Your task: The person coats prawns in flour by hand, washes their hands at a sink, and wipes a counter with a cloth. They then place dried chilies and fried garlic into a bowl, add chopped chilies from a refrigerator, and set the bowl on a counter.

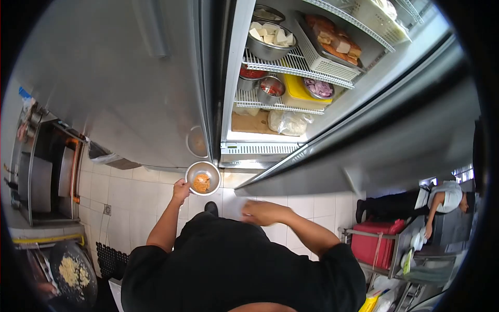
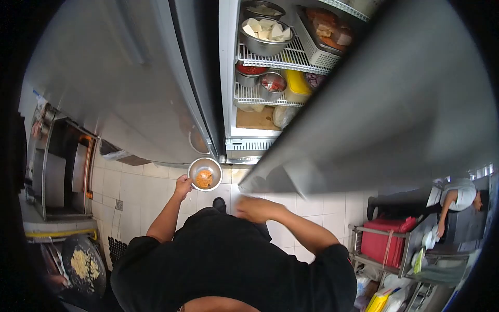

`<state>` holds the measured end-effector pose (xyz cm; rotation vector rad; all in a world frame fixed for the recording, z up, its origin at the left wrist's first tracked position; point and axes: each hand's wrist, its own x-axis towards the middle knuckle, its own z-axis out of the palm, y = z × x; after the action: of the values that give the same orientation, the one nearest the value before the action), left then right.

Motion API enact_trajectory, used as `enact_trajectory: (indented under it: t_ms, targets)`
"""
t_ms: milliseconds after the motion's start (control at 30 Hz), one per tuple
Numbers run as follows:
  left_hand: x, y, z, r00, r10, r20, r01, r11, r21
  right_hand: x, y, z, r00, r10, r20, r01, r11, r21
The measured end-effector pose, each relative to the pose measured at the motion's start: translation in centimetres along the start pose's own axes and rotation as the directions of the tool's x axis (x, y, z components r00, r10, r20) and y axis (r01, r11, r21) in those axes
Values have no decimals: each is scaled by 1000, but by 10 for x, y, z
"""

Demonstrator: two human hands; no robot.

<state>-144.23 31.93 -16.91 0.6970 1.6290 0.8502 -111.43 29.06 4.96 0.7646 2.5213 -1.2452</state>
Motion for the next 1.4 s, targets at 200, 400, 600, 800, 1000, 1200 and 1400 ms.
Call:
enact_trajectory:
  t_ms: [200,400,600,800,1000,1200,1400]
  targets:
    - [23,14,14,964,49,260,-63,997,46,-95,87,123,466,876,-125,-311,294,904]
    - [21,60,58,890,63,452,-119,988,96,-86,104,196,54,996,-67,484,32,874]
    - [34,104,146,831,66,553,-82,997,5,-161,162,281,-104,995,-4,882,94,462]
    - [38,138,176,763,178,622,-208,978,-25,-89,126,353,-149,867,475,829,-152,539]
    - [32,168,150,855,165,491,-200,980,18,-10,204,216,211,977,8,-125,19,992]
    - [44,181,157,891,207,405,-209,977,-40,41,204,-137,129,707,-695,-6,701,713]
    - [44,189,170,925,202,322,-170,977,-126,115,271,-233,131,795,-593,-188,607,772]
